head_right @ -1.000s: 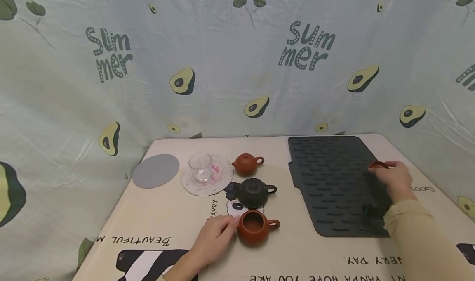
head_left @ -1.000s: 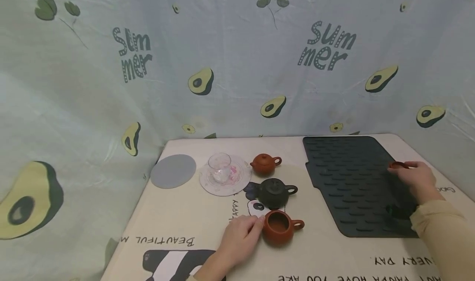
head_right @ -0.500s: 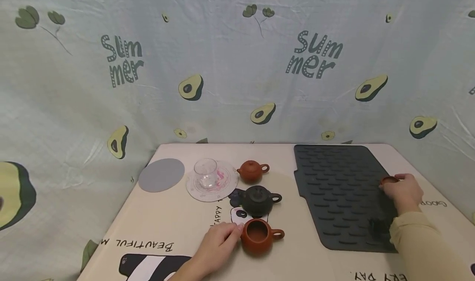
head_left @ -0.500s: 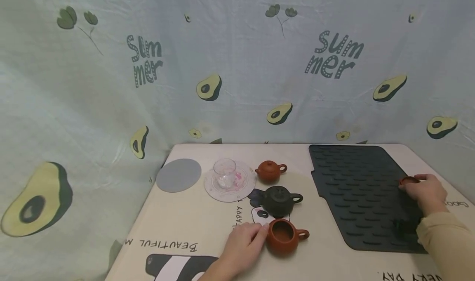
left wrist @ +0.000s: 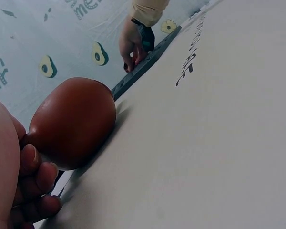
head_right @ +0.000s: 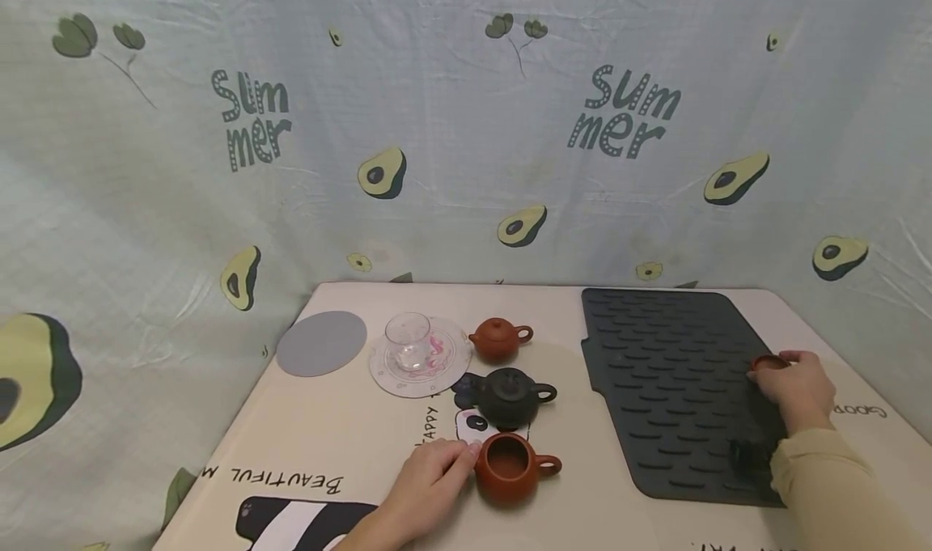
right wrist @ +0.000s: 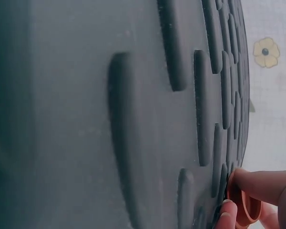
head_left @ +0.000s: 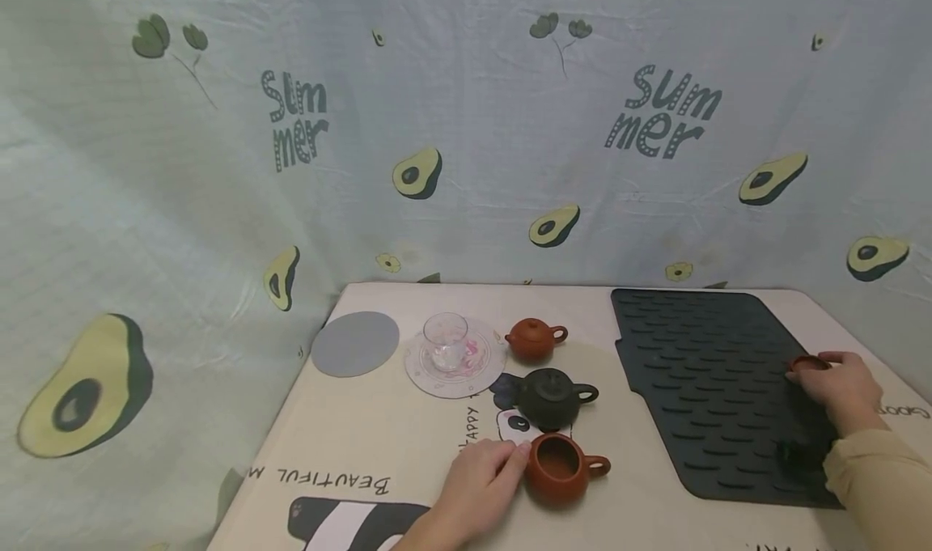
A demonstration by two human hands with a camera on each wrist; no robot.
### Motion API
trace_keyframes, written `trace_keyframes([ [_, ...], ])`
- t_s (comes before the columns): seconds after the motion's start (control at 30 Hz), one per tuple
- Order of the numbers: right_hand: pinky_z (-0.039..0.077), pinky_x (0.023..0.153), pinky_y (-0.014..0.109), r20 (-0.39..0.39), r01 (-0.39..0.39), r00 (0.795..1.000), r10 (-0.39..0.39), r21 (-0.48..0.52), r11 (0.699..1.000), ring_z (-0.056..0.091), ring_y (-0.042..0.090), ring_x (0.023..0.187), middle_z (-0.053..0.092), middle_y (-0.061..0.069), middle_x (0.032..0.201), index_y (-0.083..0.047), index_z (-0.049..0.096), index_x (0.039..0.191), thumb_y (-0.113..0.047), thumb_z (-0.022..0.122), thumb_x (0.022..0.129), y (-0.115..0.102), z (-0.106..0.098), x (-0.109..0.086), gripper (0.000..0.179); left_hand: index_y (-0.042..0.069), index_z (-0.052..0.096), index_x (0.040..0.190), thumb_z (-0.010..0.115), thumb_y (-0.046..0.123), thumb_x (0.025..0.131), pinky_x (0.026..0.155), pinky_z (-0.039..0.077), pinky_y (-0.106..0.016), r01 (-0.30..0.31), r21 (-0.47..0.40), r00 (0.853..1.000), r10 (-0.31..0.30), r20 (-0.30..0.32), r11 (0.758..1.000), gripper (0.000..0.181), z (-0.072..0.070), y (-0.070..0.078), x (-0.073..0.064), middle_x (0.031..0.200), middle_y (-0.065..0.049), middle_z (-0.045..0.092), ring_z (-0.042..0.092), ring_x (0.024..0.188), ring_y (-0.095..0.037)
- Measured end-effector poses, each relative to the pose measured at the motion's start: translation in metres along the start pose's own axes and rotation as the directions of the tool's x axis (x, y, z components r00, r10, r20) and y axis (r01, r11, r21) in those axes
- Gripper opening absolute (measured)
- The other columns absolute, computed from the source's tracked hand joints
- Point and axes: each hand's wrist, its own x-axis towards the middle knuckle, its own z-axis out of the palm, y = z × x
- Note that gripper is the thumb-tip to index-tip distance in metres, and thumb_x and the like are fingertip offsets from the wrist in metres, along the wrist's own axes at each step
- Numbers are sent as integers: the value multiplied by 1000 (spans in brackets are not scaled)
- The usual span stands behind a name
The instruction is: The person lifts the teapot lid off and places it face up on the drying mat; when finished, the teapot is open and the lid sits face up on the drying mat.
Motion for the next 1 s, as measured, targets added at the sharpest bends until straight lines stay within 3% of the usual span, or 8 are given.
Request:
trace_keyframes([
  [0.27, 33, 95, 64, 7, 38, 999, -38, -20, 999, 33, 62, 122, 32, 46, 135, 17, 28, 142, -20, 60, 96, 1, -2, -1, 68, 24, 55, 68, 46, 36, 109, 65, 35, -24, 9, 3, 1000, -9, -3, 1000, 44, 0, 2, -1, 63, 15, 42, 44, 66, -6],
  [0.6, 32, 99, 65, 13, 27, 1000, -26, -21, 999, 30, 63, 127, 29, 46, 140, 17, 24, 145, -25, 60, 97, -6, -9, 1, 73, 24, 56, 68, 47, 35, 109, 65, 35, -25, -4, 6, 1000, 4, -4, 1000, 43, -1, 3, 0, 63, 15, 42, 45, 66, -6],
  [0.77, 30, 103, 64, -27, 60, 998, -61, -12, 998, 29, 62, 131, 29, 45, 144, 17, 29, 145, -25, 58, 96, -19, -7, 0, 71, 24, 55, 68, 47, 35, 109, 64, 35, -24, -24, 11, 1000, 24, -17, 1000, 43, -2, 2, 0, 62, 16, 42, 45, 65, -6],
  [1.0, 32, 105, 66, -29, 147, 989, -146, 34, 988, 30, 61, 134, 27, 43, 149, 16, 29, 148, -29, 57, 102, -46, 1, -14, 71, 24, 55, 68, 46, 37, 109, 64, 34, -24, 4, 0, 1000, -4, 6, 1000, 44, -1, 1, 0, 62, 15, 41, 44, 65, -6],
])
